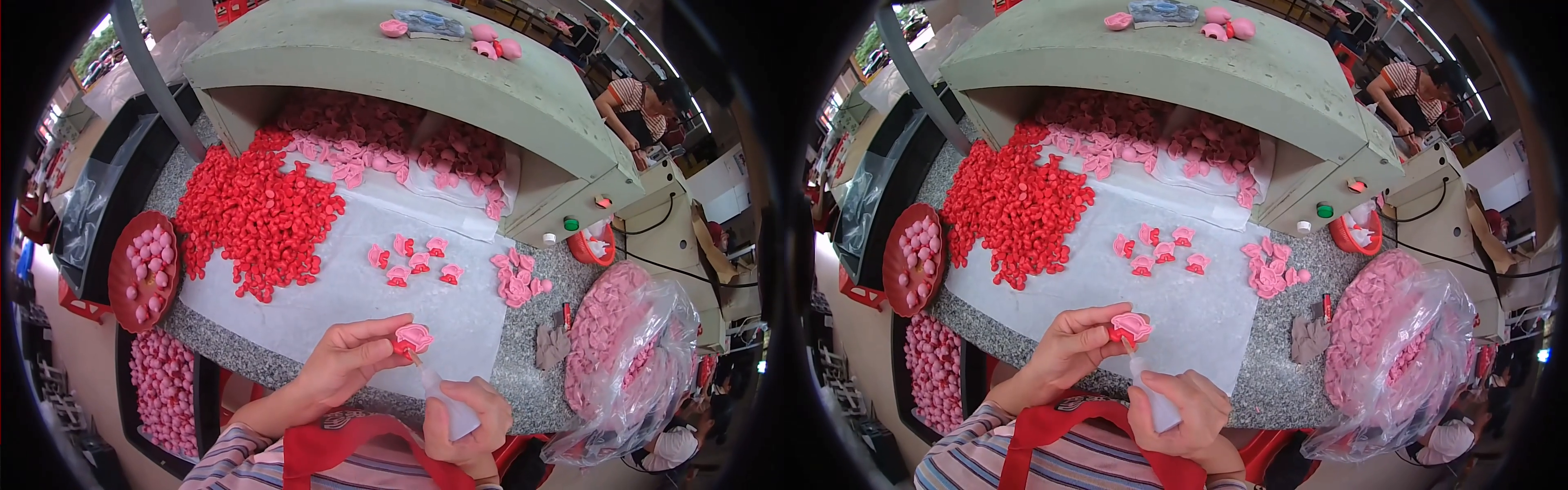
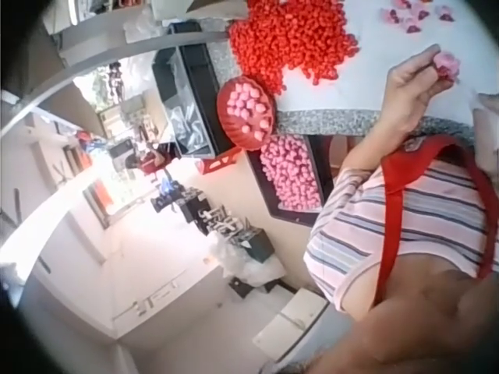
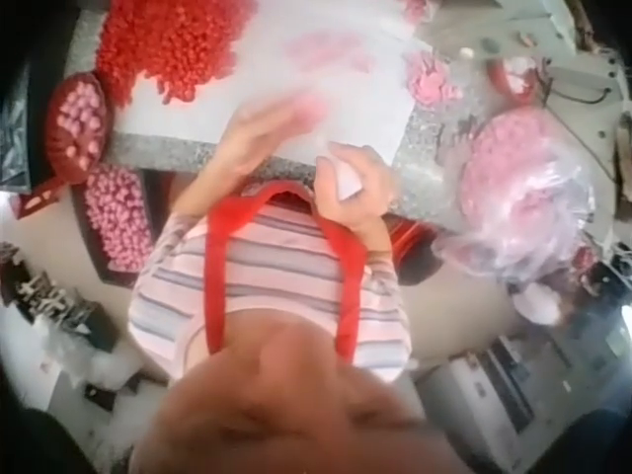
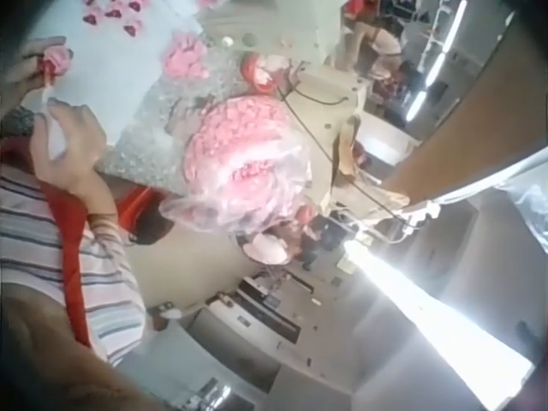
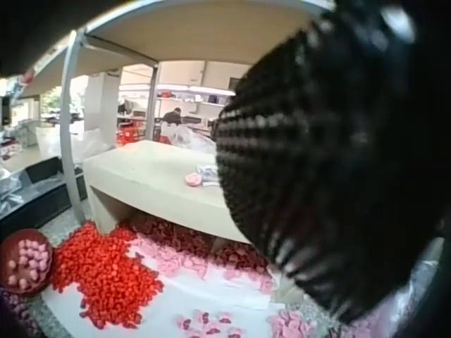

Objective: Assemble small plastic toy components by applying glue and joining parts at a factory workbench.

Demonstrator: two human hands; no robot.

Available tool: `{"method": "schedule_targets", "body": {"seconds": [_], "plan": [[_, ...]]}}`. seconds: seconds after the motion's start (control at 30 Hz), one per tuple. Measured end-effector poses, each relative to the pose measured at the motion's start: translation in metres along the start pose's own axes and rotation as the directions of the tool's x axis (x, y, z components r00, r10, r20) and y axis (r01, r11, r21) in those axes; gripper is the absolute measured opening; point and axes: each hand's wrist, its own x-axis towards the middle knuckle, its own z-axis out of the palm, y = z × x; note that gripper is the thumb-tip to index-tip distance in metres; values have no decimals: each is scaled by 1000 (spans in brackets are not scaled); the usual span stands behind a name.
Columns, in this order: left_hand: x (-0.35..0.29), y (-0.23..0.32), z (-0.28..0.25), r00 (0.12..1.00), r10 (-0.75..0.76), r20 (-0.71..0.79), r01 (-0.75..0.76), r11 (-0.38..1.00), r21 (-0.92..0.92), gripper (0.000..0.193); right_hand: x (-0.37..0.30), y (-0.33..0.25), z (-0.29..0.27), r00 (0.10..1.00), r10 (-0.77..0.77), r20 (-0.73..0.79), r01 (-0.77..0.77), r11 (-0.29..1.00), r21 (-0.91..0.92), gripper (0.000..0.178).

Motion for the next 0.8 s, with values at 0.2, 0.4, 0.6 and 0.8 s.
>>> {"method": "schedule_targets", "body": {"seconds": [0.2,0.4,0.6,0.8], "plan": [[-2,0,0,1000,1,10,-1,1000,0,37,-1,1,1,1000,-6,-15,6,1000,26,27],[-2,-1,-1,1000,-7,13,7,1000,7,37,0,-1,0,1000,11,-9,-11,1000,18,26],[-2,0,-1,1000,-15,16,15,1000,12,36,1,-2,-2,1000,19,14,-19,1000,16,25],[-2,1,0,999,-24,34,24,1000,11,34,2,-2,-2,1000,14,8,-14,1000,10,25]]}}
